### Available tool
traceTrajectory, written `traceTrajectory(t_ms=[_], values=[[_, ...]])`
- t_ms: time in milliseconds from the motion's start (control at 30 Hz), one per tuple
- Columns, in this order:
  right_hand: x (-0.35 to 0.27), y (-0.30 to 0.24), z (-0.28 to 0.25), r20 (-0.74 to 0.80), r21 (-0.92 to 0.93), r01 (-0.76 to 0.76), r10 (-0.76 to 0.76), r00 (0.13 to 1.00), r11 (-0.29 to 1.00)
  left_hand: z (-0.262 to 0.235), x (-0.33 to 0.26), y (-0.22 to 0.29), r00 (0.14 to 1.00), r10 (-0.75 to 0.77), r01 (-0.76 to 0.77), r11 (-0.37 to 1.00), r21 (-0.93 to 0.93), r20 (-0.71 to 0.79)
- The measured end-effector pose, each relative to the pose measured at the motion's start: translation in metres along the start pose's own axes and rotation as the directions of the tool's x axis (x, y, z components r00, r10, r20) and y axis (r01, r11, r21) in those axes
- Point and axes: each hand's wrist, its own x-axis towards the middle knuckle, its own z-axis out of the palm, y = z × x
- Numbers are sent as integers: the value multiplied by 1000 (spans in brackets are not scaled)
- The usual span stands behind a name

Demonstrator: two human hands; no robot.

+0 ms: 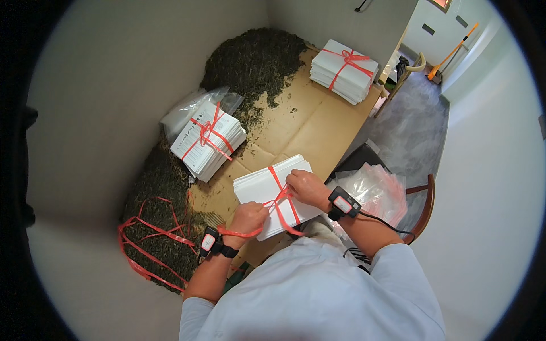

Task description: The person scoops dried green herbs from a large pile on a cardboard sheet and places them into clear plastic bags. They seal each bag and set it aside, repeating the process multiple times.

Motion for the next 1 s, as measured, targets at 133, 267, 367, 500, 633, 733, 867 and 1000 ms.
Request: traceTrajectory(t_ms=[133, 267, 367, 500, 633, 733, 867, 1000], values=[[2, 6, 3, -14, -30, 19, -19, 1000, 999, 7, -5, -3, 998, -33, 32, 999, 22, 47], [4, 39, -16, -162, 3, 71, -69, 984, 997, 11, -38, -17, 972, -160, 147, 985, -85, -174], [-16, 65, -26, -276, 386, -242, 362, 890, 890, 26, -83, -17, 659, -674, 527, 731, -434, -334], [-51, 76, 1, 264, 545, -744, 762, 591, 388, 65, -98, -27, 493, -820, 383, -95, -919, 291], [-63, 57, 46, 93, 680, -437, 522, 848, 589, 86, -76, -35, 541, -826, 254, -20, -967, 159], [-64, 52, 46, 134, 632, -529, 592, 794, 567, 88, -64, -32, 512, -841, 292, -23, -956, 177], [-70, 34, 41, 108, 526, -614, 669, 735, 589, 80, -54, -28, 410, -876, 409, -71, -910, 253], [-94, -4, 34, 206, 764, -525, 629, 749, 375, 65, -57, -30, 472, -843, 469, -5, -883, 256]])
